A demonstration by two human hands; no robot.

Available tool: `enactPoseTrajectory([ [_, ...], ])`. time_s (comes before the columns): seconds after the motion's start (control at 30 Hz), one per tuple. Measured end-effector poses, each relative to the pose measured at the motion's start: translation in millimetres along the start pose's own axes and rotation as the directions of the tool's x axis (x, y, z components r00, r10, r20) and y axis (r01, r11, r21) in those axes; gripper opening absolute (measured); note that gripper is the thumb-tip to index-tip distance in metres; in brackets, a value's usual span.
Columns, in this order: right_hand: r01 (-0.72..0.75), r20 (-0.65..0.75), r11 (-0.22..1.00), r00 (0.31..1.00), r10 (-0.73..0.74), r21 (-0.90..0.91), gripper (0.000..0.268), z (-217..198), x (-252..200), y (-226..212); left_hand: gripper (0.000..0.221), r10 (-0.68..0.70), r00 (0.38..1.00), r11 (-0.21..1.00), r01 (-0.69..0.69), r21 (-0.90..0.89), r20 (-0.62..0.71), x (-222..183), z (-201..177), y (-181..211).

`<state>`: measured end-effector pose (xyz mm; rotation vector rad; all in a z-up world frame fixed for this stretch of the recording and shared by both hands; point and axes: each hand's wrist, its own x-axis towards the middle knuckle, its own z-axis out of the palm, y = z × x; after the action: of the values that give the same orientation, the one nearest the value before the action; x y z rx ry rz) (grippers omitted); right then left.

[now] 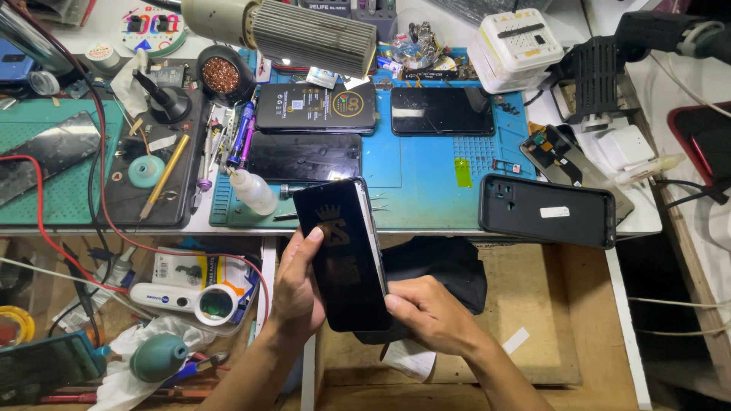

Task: Inspecting a smartphone and fitting it into a protective case or replacement frame

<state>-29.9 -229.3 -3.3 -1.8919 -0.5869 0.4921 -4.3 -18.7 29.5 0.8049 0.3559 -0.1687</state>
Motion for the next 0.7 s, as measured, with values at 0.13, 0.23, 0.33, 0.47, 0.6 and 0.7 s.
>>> enactPoseTrajectory([
  [0.13, -0.034, -0.108, 0.999, 0.994, 0.034, -0.002, 0.047, -5.5, -0.6, 2.4, 0.036, -0.009, 0.998, 0.998, 0.005, 0.058, 0.058, -0.3, -3.6, -11.0],
  [0.23, -0.059, -0.135, 0.998, 0.989, 0.062, 0.028, 0.050, -5.1, -2.2, 1.8, 0.035, 0.027, 0.978, 0.995, -0.047, 0.090, 0.209, -1.4, -6.7, -19.6],
  [0.33, -0.023, -0.129, 1.000, 0.991, 0.024, 0.009, 0.055, -2.7, -2.3, 5.3, 0.034, 0.014, 0.973, 0.998, -0.027, 0.052, 0.231, -0.7, -7.7, -21.6],
  [0.47, -0.013, -0.171, 0.997, 0.985, 0.025, 0.075, 0.051, 5.4, 1.2, 1.0, 0.031, 0.029, 0.971, 0.998, -0.043, 0.054, 0.237, -0.3, -8.6, -21.4],
  [0.6, -0.018, -0.220, 0.997, 0.975, 0.034, 0.072, 0.047, 10.6, 1.8, 2.4, 0.031, 0.031, 0.974, 0.996, -0.049, 0.073, 0.227, -0.5, -8.4, -18.7],
  [0.7, -0.032, -0.161, 0.991, 0.985, 0.054, 0.131, 0.045, 5.6, 1.9, 0.9, 0.030, 0.036, 0.980, 0.999, -0.030, -0.033, 0.194, 0.7, -6.3, -15.2],
])
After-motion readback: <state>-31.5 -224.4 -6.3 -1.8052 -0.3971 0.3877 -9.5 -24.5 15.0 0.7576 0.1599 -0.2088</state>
